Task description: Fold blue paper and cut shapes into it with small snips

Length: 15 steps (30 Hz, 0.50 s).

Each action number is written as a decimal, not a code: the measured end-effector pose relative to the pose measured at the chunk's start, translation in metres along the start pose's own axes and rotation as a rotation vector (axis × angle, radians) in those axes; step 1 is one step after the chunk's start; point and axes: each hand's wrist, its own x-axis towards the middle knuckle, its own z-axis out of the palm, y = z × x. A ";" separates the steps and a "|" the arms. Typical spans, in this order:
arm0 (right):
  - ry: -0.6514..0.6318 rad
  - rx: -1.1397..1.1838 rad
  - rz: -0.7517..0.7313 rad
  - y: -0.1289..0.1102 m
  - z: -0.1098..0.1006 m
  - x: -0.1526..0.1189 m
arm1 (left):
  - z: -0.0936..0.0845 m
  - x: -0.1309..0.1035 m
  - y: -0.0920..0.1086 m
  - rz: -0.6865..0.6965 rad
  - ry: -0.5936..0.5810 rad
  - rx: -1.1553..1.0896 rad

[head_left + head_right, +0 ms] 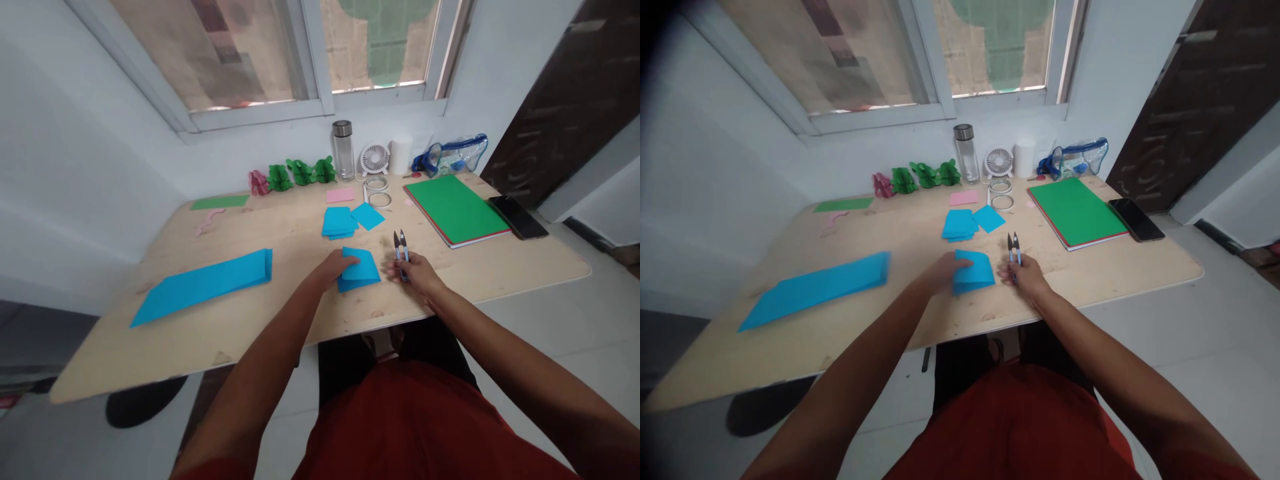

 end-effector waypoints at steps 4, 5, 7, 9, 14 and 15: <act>-0.067 -0.177 -0.036 -0.009 0.009 0.030 | 0.001 0.000 0.002 -0.008 -0.009 -0.036; -0.085 -0.226 -0.053 -0.012 0.011 0.036 | 0.001 0.000 0.002 -0.009 -0.010 -0.042; -0.122 -0.323 -0.090 -0.016 0.015 0.048 | 0.001 0.001 0.001 -0.008 -0.007 -0.050; -0.168 -0.417 -0.124 -0.019 0.020 0.058 | 0.001 0.002 0.000 -0.009 0.002 -0.056; -0.321 -0.614 -0.171 -0.030 0.027 0.076 | 0.001 0.003 -0.002 -0.019 0.002 -0.079; -0.357 -0.647 -0.174 -0.032 0.028 0.078 | 0.000 0.002 -0.002 -0.019 -0.007 -0.087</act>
